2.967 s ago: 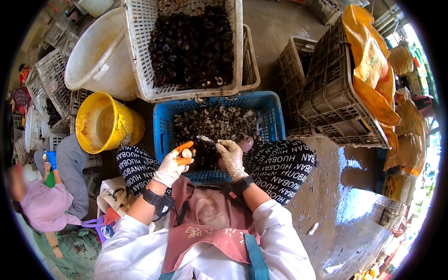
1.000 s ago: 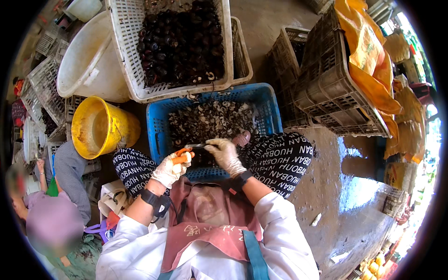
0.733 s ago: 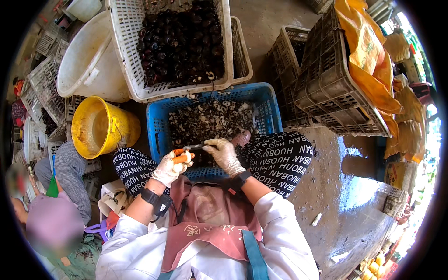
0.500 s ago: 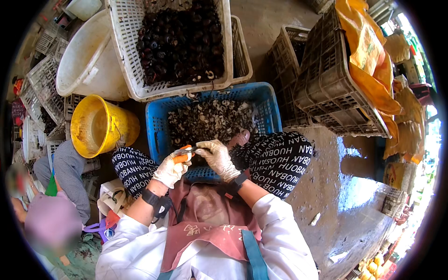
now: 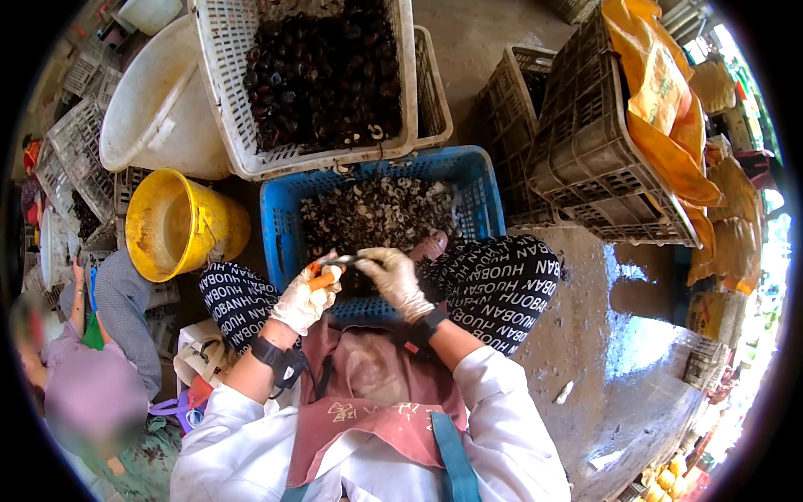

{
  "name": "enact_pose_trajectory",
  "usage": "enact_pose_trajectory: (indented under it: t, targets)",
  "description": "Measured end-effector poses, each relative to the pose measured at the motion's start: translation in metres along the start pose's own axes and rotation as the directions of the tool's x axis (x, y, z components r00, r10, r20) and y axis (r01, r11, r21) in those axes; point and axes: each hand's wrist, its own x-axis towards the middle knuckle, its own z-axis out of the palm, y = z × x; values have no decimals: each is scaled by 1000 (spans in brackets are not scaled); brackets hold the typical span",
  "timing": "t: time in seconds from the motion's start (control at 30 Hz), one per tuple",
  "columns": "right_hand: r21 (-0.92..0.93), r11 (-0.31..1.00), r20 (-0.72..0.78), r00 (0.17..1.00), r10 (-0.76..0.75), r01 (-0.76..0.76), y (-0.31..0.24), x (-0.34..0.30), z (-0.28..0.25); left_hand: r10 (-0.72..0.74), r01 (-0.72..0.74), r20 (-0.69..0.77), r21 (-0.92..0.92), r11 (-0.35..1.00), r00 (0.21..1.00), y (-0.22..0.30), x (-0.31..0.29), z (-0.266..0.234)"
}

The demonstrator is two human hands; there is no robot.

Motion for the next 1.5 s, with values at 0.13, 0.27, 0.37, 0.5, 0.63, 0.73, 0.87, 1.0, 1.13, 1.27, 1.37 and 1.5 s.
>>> enact_pose_trajectory:
  t: [0.13, 0.27, 0.37, 0.5, 0.63, 0.73, 0.87, 1.0, 1.13, 1.27, 1.37, 1.5]
  targets:
    - [-45, 998, 25, 999, 49, -48, 12, 3, -5, 59, -65, 45, 148, 987, 997, 8, 1, 4]
    - [-130, 991, 59, 998, 15, -7, -17, -3, -3, 194, -149, -55, 451, 880, 979, 9, -3, 11]
    - [-164, 985, 81, 996, -32, 45, -12, -4, -3, 277, -220, -7, 584, 781, 961, 10, -12, 26]
    - [0, 989, 25, 988, 150, -150, -1, 3, -11, 346, -324, 82, 594, 736, 935, 9, -9, 22]
    - [-104, 988, 112, 986, 123, -111, -17, -10, 2, 347, -353, 127, 581, 733, 929, 8, -11, 26]
    - [-309, 917, 94, 951, 293, -252, 7, 2, -14, 364, -409, 189, 481, 776, 912, 7, -20, 38]
    - [-94, 963, 19, 966, 256, -253, 19, 5, -13, 241, -315, 221, 418, 852, 945, 15, -8, 22]
    - [255, 918, 50, 953, 300, -302, 25, 8, -10, 136, -163, 140, 209, 964, 981, 17, -13, 24]
    - [345, 910, 44, 972, 230, -231, 3, 2, -5, 91, -106, 143, 102, 989, 986, 15, -7, 11]
    - [323, 930, 0, 982, 187, -177, 3, 0, -4, 10, 17, 187, -139, 990, 982, 13, -2, 11]
    - [269, 958, -60, 991, 119, -98, -4, -4, 0, 7, 35, 193, -214, 976, 981, 8, 1, 13]
    - [106, 993, -137, 990, -40, 55, -7, -12, 4, -61, 120, 152, -414, 902, 986, -2, 7, 6]
